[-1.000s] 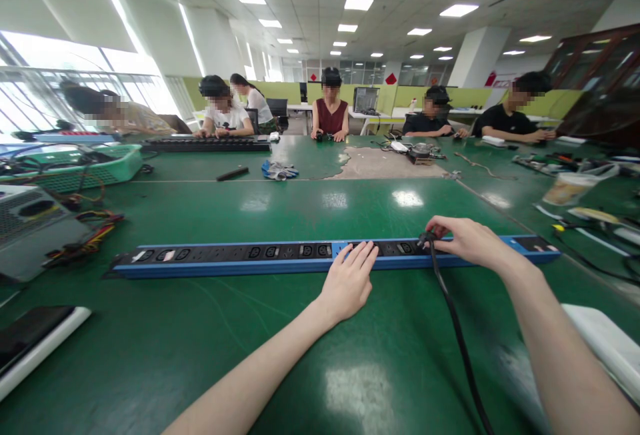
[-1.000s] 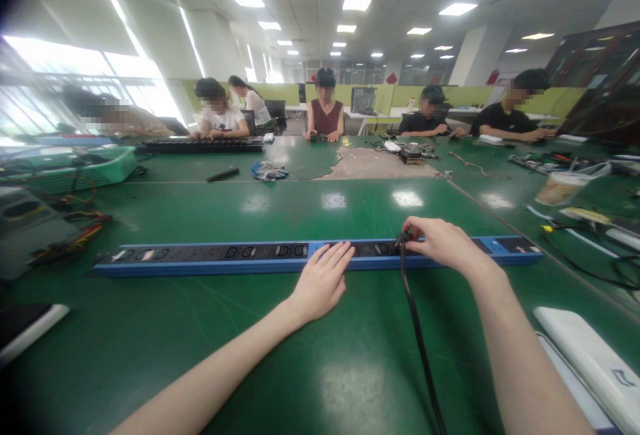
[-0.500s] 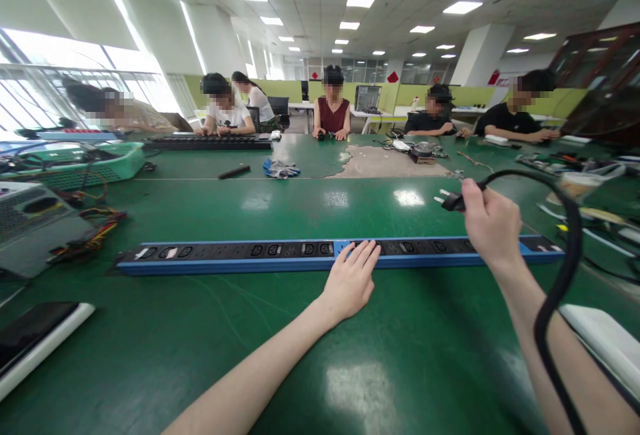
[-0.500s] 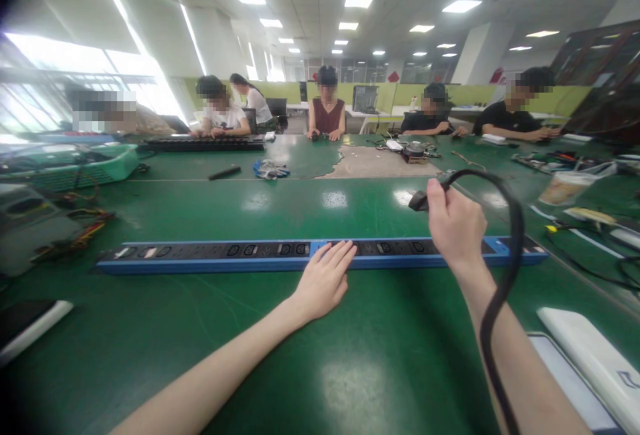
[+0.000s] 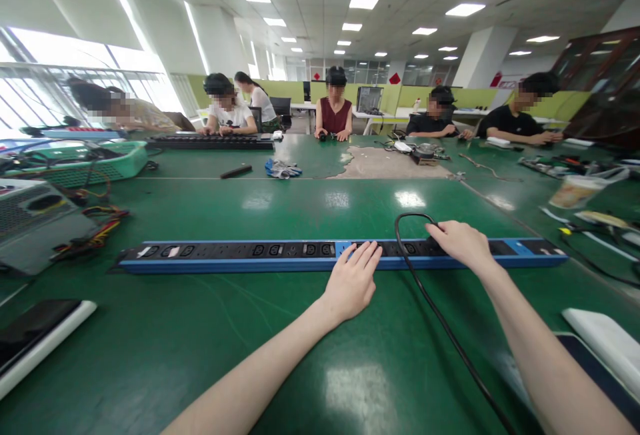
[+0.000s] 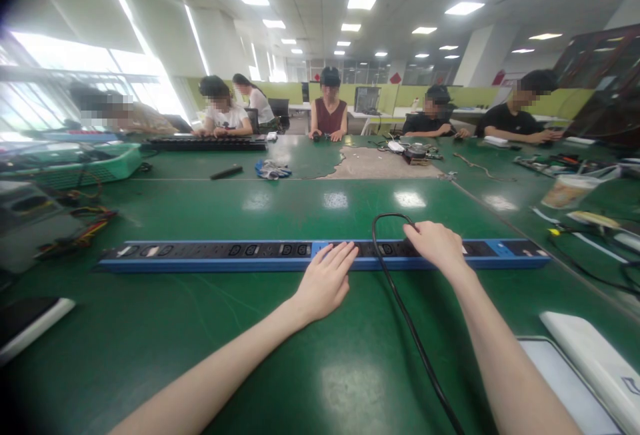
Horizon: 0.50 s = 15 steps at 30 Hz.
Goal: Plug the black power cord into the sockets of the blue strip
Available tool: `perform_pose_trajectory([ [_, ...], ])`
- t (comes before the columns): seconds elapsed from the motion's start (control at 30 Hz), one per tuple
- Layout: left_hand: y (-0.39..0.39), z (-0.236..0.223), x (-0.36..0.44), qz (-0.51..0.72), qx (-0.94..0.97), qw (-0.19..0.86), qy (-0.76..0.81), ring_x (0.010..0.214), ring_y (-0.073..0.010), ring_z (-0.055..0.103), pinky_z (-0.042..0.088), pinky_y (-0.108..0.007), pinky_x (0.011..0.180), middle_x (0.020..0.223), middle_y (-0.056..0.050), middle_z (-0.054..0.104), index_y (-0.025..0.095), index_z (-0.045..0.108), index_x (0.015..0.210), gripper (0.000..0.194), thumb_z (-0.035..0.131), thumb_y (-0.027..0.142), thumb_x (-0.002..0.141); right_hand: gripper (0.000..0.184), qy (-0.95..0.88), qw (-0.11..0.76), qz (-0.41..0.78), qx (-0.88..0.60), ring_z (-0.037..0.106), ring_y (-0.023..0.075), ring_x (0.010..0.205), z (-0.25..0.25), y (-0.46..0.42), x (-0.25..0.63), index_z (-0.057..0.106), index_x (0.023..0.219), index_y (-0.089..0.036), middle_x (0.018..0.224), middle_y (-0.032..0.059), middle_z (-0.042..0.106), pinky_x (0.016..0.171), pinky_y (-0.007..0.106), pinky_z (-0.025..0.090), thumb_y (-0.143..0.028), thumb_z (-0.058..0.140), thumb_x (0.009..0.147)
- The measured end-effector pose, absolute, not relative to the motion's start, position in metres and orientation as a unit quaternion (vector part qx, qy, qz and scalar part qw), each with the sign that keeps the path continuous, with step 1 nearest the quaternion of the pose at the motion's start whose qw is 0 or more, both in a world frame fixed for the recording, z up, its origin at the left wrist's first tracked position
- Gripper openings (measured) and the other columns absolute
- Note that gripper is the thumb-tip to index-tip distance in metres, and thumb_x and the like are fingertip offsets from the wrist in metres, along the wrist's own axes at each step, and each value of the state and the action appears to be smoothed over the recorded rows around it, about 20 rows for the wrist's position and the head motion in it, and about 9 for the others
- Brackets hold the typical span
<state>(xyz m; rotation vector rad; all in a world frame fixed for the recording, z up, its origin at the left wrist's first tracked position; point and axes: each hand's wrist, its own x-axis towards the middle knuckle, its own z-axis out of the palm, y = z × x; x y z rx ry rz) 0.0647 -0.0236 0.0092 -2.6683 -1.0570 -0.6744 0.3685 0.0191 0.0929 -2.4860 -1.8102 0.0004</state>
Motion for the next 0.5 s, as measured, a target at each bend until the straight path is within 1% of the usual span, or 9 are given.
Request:
perform_pose_trajectory([
  [0.1, -0.0237, 0.0093, 0.0647, -0.230, -0.901, 0.093, -0.356, 0.156, -0.0219, 0.029, 0.014, -0.043, 0.131, 0.169, -0.008, 0.033, 0.017, 0.034, 0.162, 0.069, 0.050, 0.027, 0.096, 0.069, -0.583, 0.045, -0.002, -0.811, 0.068, 0.0352, 0.098, 0.0914, 0.0202, 0.3672, 0.078, 0.094, -0.024, 0.102, 0.0149, 0.073, 0.083, 0.043, 0.048, -0.070, 0.026, 0.095],
  [0.27, -0.0239, 0.0093, 0.0647, -0.227, -0.901, 0.096, -0.358, 0.157, -0.0219, 0.028, 0.015, -0.043, 0.131, 0.169, -0.008, 0.033, 0.017, 0.034, 0.162, 0.069, 0.051, 0.028, 0.096, 0.067, -0.585, 0.052, 0.037, -0.809, 0.068, 0.0323, 0.097, 0.0877, 0.0244, 0.3649, 0.078, 0.091, -0.025, 0.102, 0.0125, 0.074, 0.082, 0.039, 0.048, -0.071, 0.030, 0.094],
  [0.5, -0.0235, 0.0090, 0.0644, -0.225, -0.901, 0.092, -0.359, 0.156, -0.0210, 0.028, 0.015, -0.042, 0.131, 0.169, -0.007, 0.032, 0.017, 0.034, 0.162, 0.069, 0.051, 0.028, 0.096, 0.062, -0.592, 0.048, 0.014, -0.804, 0.068, 0.0328, 0.097, 0.0848, 0.0281, 0.3590, 0.079, 0.093, -0.024, 0.101, 0.0140, 0.074, 0.081, 0.039, 0.047, -0.066, 0.034, 0.094],
])
